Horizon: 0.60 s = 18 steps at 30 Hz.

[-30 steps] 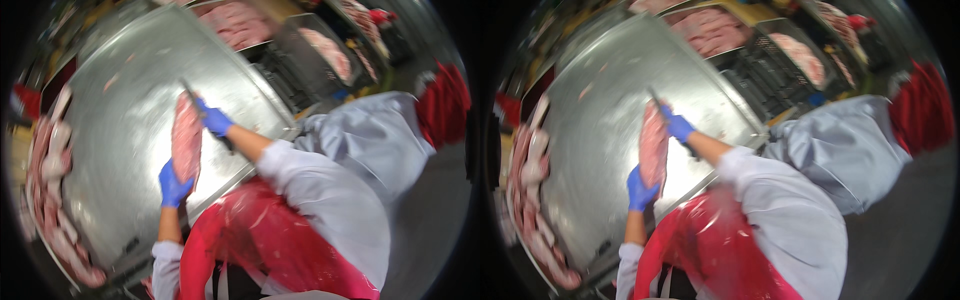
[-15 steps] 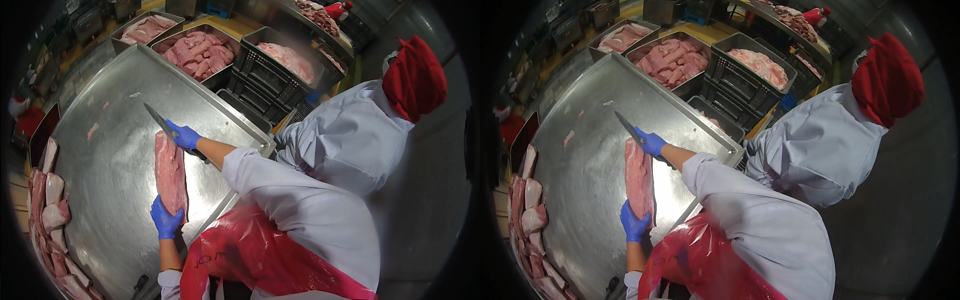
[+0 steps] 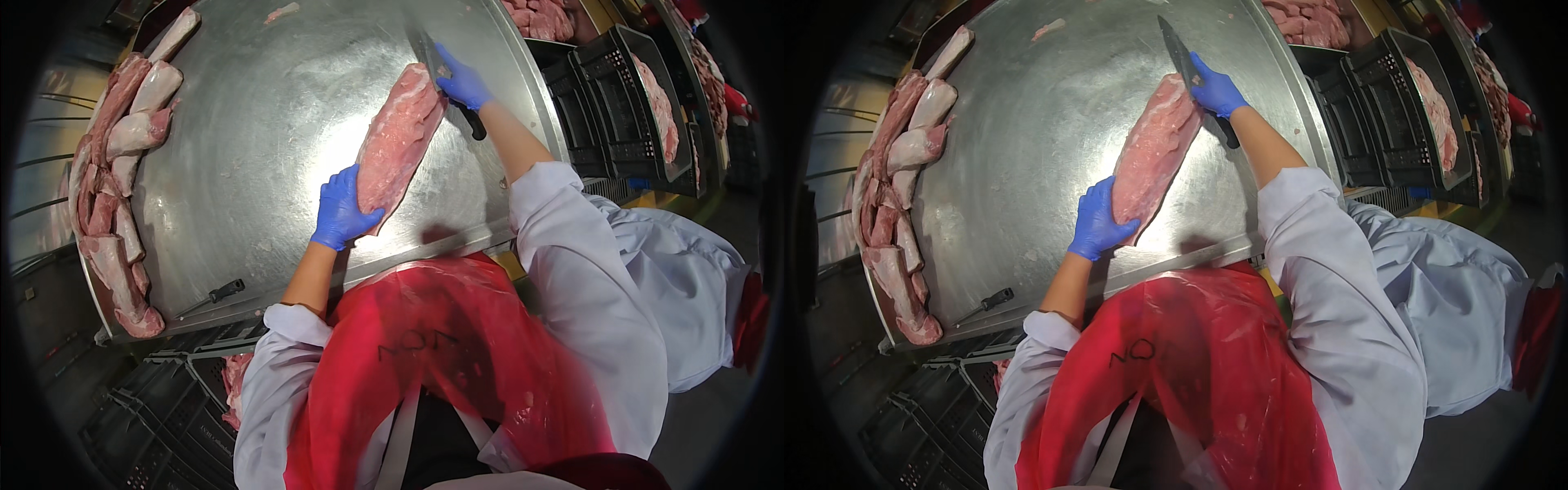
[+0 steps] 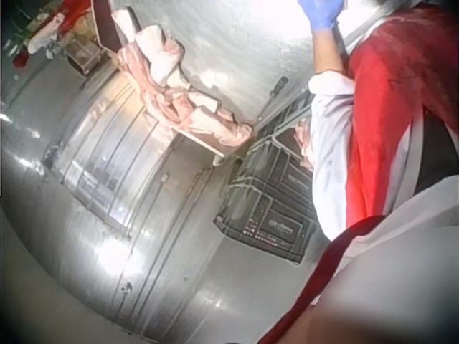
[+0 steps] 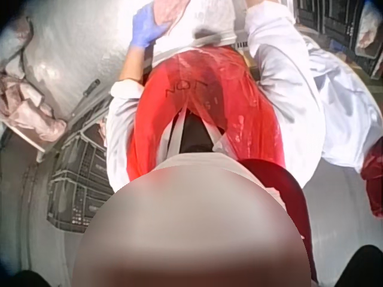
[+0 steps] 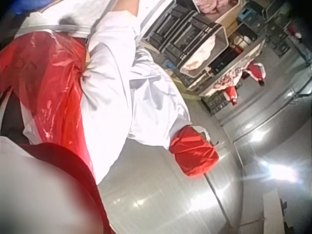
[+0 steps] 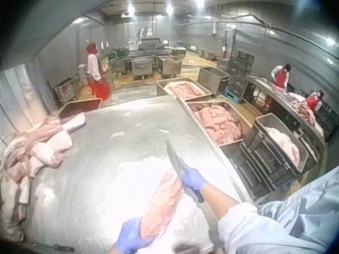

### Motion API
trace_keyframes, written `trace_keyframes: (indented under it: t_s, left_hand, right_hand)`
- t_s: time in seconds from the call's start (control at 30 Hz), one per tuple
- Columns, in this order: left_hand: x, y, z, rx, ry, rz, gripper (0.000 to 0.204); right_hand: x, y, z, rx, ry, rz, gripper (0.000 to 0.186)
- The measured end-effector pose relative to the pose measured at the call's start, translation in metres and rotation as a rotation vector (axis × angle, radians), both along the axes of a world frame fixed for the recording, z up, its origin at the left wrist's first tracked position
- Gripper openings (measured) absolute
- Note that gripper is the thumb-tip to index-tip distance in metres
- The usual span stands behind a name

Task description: The person uses a knife to trim fat and connective tissue from large cuts of raw meat on a stainless steel table. They repeatedly lift the meat, make precise cuts to remove unwanted layers, and place the trimmed pieces into a black crate below. The process involves handling multiple pieces of meat sequentially.

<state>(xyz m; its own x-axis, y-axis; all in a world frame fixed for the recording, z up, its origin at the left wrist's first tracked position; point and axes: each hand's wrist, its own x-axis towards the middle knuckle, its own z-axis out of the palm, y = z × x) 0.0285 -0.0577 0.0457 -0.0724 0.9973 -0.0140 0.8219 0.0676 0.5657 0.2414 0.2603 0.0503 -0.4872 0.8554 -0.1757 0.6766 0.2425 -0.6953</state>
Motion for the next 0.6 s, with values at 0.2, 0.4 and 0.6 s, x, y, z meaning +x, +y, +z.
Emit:
trace_keyframes:
  t_s: [0.2, 0.4, 0.6]
  left_hand:
    - [-0.001, 0.006, 0.007, -0.025, -0.011, -0.015, 0.092]
    - [-0.009, 0.014, 0.007, -0.035, 0.019, -0.105, 0.094]
    - [-0.022, 0.023, 0.007, -0.013, 0.001, -0.144, 0.090]
  right_hand:
    - [0.053, -0.073, -0.006, 0.008, -0.058, 0.008, 0.076]
    - [0.019, -0.058, 0.009, -0.226, -0.038, -0.084, 0.079]
    - [0.038, -0.112, -0.014, -0.038, 0.088, -0.001, 0.088]
